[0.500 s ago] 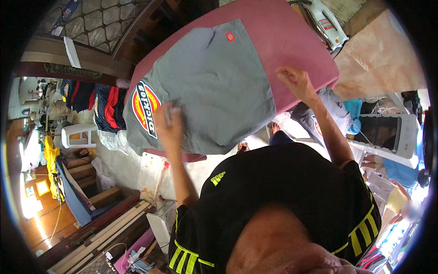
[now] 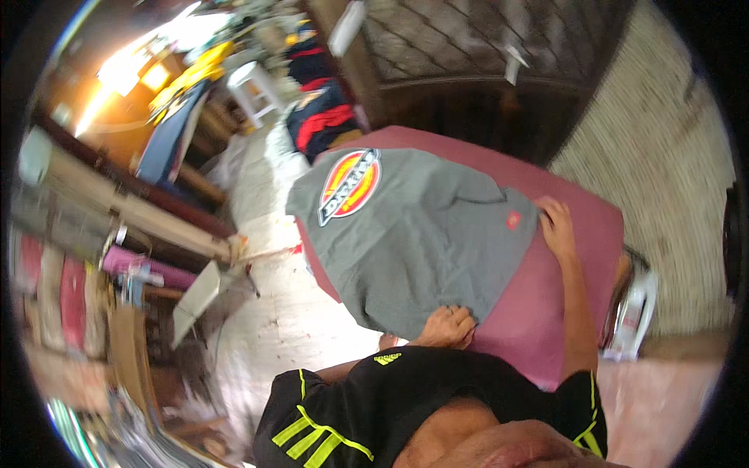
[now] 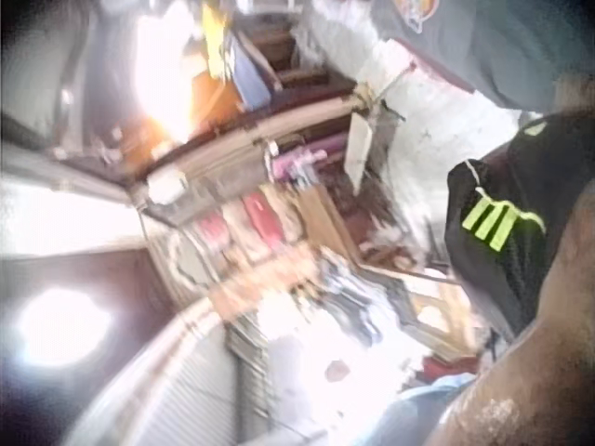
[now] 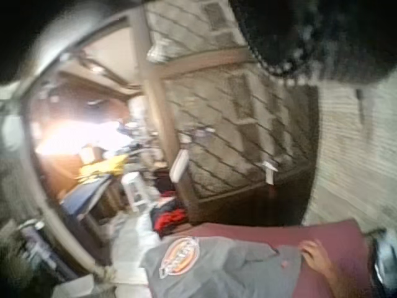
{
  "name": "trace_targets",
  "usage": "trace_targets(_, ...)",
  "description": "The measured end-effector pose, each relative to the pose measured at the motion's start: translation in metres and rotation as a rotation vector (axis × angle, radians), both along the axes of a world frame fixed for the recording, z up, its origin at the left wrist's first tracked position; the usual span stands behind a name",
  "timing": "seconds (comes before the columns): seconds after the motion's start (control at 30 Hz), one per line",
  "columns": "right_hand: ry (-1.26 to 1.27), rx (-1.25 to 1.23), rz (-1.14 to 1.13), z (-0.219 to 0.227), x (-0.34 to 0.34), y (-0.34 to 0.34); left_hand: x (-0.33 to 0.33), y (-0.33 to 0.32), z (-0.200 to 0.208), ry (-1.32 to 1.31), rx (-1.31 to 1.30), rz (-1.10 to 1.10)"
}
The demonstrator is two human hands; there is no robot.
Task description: The person irons a grey Dickies t-shirt on a pink ironing board. They smooth the fabric, use a white steam iron to press the front and back, and flip the shirt to iron different sections. The shirt is handled one at a time and placed back on the board after ironing.
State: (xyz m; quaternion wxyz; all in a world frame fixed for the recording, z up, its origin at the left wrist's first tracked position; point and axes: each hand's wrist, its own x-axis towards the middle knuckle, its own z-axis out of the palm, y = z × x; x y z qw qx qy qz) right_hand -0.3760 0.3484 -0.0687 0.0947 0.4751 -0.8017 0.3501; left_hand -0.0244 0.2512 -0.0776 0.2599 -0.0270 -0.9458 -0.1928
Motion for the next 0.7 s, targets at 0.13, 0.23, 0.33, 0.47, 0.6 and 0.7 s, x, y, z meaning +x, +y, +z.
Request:
trace_targets(0.13,-0.075,0.008,0.176,-0.013,-0.004,-0.016,0.018,0.007,-0.020,-0.069,0.306,0.162)
trace_targets(0.23,-0.201,-0.001,0.167,0.041,-0.042,-0.011,0.002,0.008,0.004,-0.094,0.871,0.289)
trace_targets(0.33,-0.278,-0.003,0.155,0.088,-0.022,-0.042,0.012,-0.012,0.039,0.055,1.085,0.465)
trace_targets(0.47,-0.023,-0.295,0.513,0.192,0.020,-0.095,0.041,-0.095,0.111,0.098,0.264,0.469)
trace_targets(0.6,0.762,-0.194,0.669,0.307,0.063,-0.132,0.102,-0.146,0.183,0.263,-0.164,0.818)
trace_targets(0.7,0.906,-0.008,0.461,0.369,0.050,-0.134,0.119,-0.157,0.227,0.266,-0.276,0.916)
